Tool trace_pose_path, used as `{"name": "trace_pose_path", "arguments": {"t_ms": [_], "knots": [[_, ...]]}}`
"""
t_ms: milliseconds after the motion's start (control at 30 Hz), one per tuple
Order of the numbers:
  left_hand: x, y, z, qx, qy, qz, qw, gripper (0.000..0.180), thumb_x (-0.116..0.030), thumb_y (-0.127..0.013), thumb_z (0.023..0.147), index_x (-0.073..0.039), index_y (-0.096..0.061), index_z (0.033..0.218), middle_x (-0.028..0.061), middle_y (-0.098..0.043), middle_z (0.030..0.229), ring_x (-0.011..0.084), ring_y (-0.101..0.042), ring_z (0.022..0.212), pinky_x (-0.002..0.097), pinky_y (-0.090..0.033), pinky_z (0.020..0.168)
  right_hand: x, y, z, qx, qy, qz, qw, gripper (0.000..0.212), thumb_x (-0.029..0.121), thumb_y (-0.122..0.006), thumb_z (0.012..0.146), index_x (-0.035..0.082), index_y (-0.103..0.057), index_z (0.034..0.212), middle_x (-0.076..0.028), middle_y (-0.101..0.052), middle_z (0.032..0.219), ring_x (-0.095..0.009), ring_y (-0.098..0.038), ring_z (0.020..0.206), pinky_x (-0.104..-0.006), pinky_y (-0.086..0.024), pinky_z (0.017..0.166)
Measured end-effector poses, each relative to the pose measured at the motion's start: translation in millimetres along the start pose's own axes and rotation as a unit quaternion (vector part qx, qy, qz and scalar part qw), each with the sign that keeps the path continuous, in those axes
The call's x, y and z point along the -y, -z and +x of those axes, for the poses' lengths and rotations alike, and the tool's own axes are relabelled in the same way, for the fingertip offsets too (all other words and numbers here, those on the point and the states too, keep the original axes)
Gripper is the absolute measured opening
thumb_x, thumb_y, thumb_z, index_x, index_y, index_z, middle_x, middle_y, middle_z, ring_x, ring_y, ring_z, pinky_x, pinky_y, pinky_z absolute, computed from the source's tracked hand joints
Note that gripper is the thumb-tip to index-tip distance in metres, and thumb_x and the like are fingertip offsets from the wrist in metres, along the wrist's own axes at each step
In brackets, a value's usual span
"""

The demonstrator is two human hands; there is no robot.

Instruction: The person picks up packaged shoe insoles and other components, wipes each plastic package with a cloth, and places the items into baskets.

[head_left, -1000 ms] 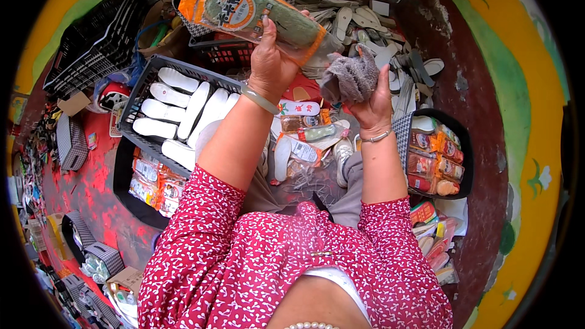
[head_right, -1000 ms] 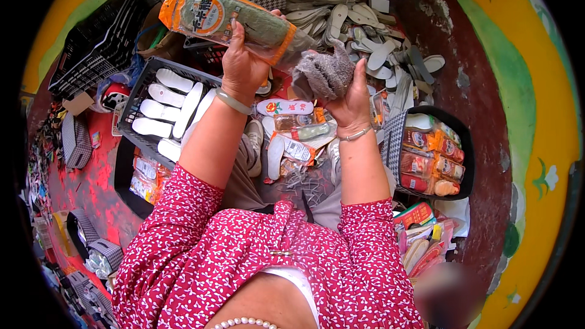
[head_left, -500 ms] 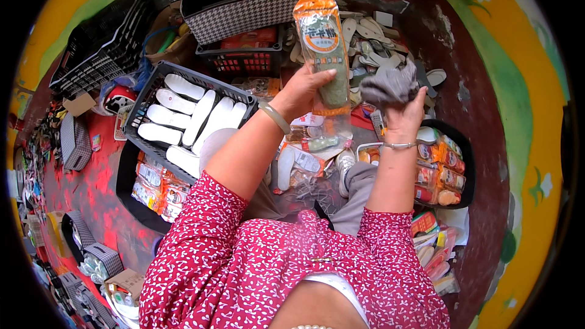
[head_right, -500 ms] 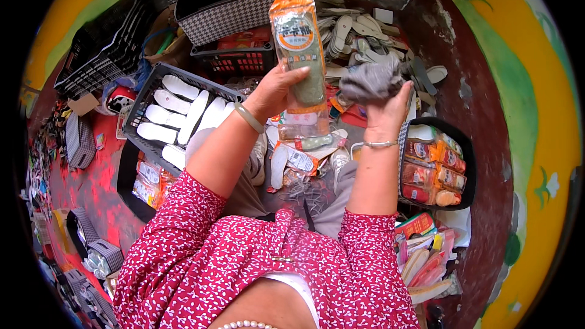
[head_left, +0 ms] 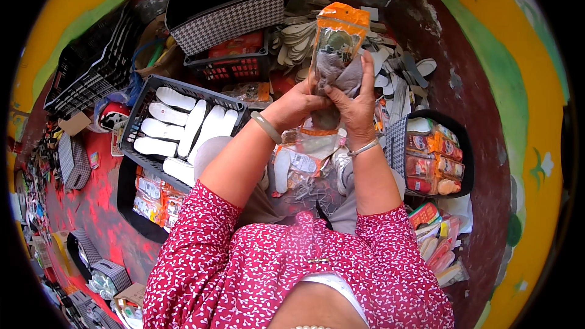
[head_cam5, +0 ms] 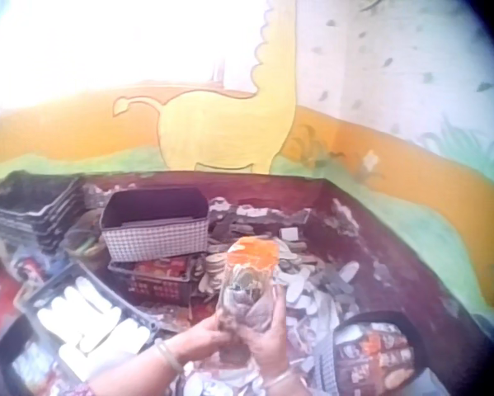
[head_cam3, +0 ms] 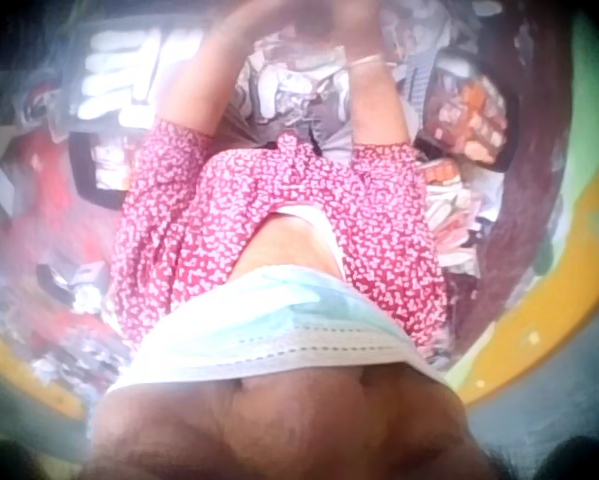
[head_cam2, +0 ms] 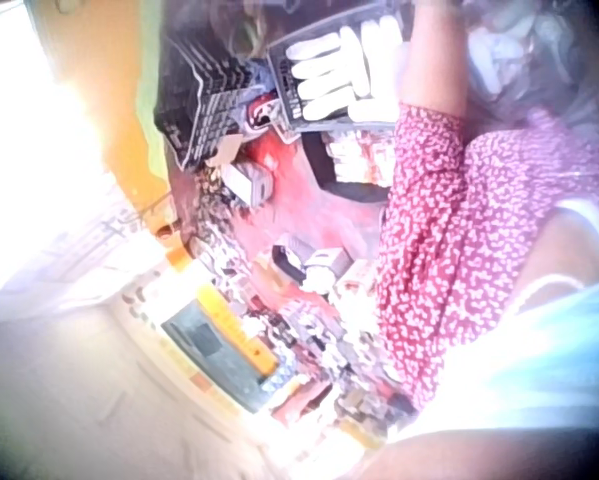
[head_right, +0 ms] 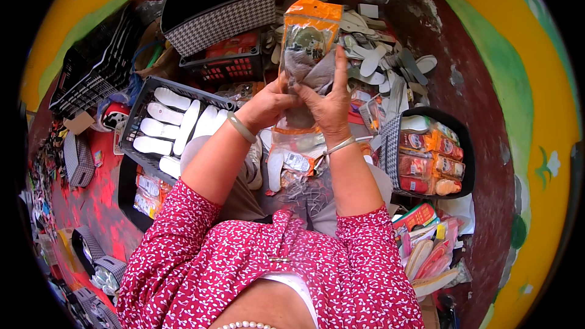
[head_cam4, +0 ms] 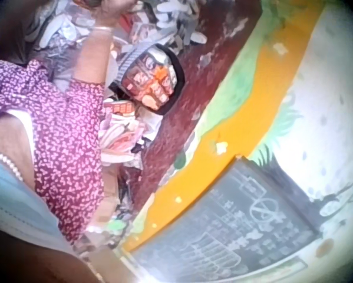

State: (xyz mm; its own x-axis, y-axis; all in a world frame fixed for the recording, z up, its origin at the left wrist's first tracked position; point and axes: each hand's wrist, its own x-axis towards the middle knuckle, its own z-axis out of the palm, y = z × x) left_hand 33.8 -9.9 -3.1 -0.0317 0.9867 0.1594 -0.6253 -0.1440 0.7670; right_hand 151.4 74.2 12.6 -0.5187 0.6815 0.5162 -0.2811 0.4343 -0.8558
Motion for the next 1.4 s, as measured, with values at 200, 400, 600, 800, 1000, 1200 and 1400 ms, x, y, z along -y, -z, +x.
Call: {"name": "trace_pose_path", "arguments": {"t_ms": [200, 400, 600, 800, 1000, 1200, 1400], "knots": [[3.8, 0.5, -1.9, 0.007, 0.060, 0.036, 0.998, 0.053, 0.007, -0.055, 0.081, -0.005, -0.041, 0.132, 0.0083, -0.054, 0.123, 0.0190, -0.051, 0.113, 0.0344, -0.038, 0.100, 15.3, 13.9, 10.0, -0.045, -0.102, 0.258, 0.960, 0.093, -0.002, -0.075, 0.069, 0.012, -0.020, 0.143, -0.011, -0.047, 0.127, -0.021, -0.051, 0.112, -0.0323, -0.043, 0.095], [0.8, 3.9, -1.8, 0.060, 0.139, 0.089, 0.984, 0.052, 0.006, -0.056, 0.080, -0.003, -0.044, 0.129, 0.0081, -0.055, 0.121, 0.0181, -0.051, 0.112, 0.0339, -0.036, 0.101, 15.8, 36.5, 15.9, -0.063, -0.139, 0.343, 0.927, 0.084, -0.008, -0.071, 0.069, 0.009, -0.028, 0.140, -0.011, -0.053, 0.119, -0.023, -0.055, 0.107, -0.0336, -0.049, 0.089], [5.2, 11.0, -0.4, 0.100, 0.200, 0.196, 0.955, 0.054, 0.007, -0.055, 0.079, -0.003, -0.042, 0.131, 0.0063, -0.054, 0.122, 0.0159, -0.048, 0.114, 0.0313, -0.033, 0.103, 7.5, 58.0, 20.1, -0.144, -0.129, 0.319, 0.928, 0.054, -0.010, -0.066, 0.072, 0.004, -0.049, 0.122, -0.010, -0.061, 0.106, -0.020, -0.060, 0.095, -0.0326, -0.051, 0.084], [11.7, 12.8, 2.9, 0.120, 0.184, 0.156, 0.963, 0.061, 0.007, -0.055, 0.078, -0.003, -0.036, 0.135, 0.0051, -0.050, 0.127, 0.0152, -0.045, 0.116, 0.0304, -0.031, 0.104, 5.3, 63.1, 19.8, -0.221, -0.124, 0.299, 0.920, 0.040, -0.012, -0.064, 0.073, 0.001, -0.057, 0.110, -0.010, -0.063, 0.101, -0.019, -0.061, 0.090, -0.0313, -0.051, 0.083], [8.7, 15.4, -4.0, 0.151, 0.225, 0.270, 0.924, 0.058, 0.006, -0.055, 0.077, -0.003, -0.040, 0.132, 0.0043, -0.054, 0.120, 0.0135, -0.047, 0.112, 0.0289, -0.033, 0.100, -12.5, 109.2, 38.7, -0.348, -0.076, 0.278, 0.892, 0.037, -0.008, -0.059, 0.078, -0.001, -0.055, 0.114, -0.013, -0.063, 0.105, -0.025, -0.063, 0.093, -0.0401, -0.052, 0.084], [9.3, 16.1, -4.4, 0.045, 0.161, 0.532, 0.830, 0.056, -0.002, -0.056, 0.078, -0.012, -0.042, 0.132, 0.0110, -0.061, 0.107, 0.0242, -0.057, 0.101, 0.0349, -0.044, 0.087, 38.3, 130.4, 36.0, -0.079, -0.031, 0.243, 0.966, 0.043, 0.010, -0.062, 0.083, -0.001, -0.050, 0.123, -0.016, -0.059, 0.114, -0.028, -0.058, 0.106, -0.0424, -0.047, 0.092], [0.0, 17.6, 8.2, -0.233, -0.029, 0.757, 0.609, 0.056, -0.003, -0.054, 0.077, -0.008, -0.036, 0.130, 0.0178, -0.058, 0.111, 0.0357, -0.055, 0.103, 0.0417, -0.048, 0.079, 18.5, 95.7, 10.5, 0.116, -0.288, 0.123, 0.943, 0.035, 0.016, -0.062, 0.081, -0.002, -0.057, 0.111, -0.010, -0.063, 0.100, -0.019, -0.062, 0.089, -0.0292, -0.051, 0.081]]}}
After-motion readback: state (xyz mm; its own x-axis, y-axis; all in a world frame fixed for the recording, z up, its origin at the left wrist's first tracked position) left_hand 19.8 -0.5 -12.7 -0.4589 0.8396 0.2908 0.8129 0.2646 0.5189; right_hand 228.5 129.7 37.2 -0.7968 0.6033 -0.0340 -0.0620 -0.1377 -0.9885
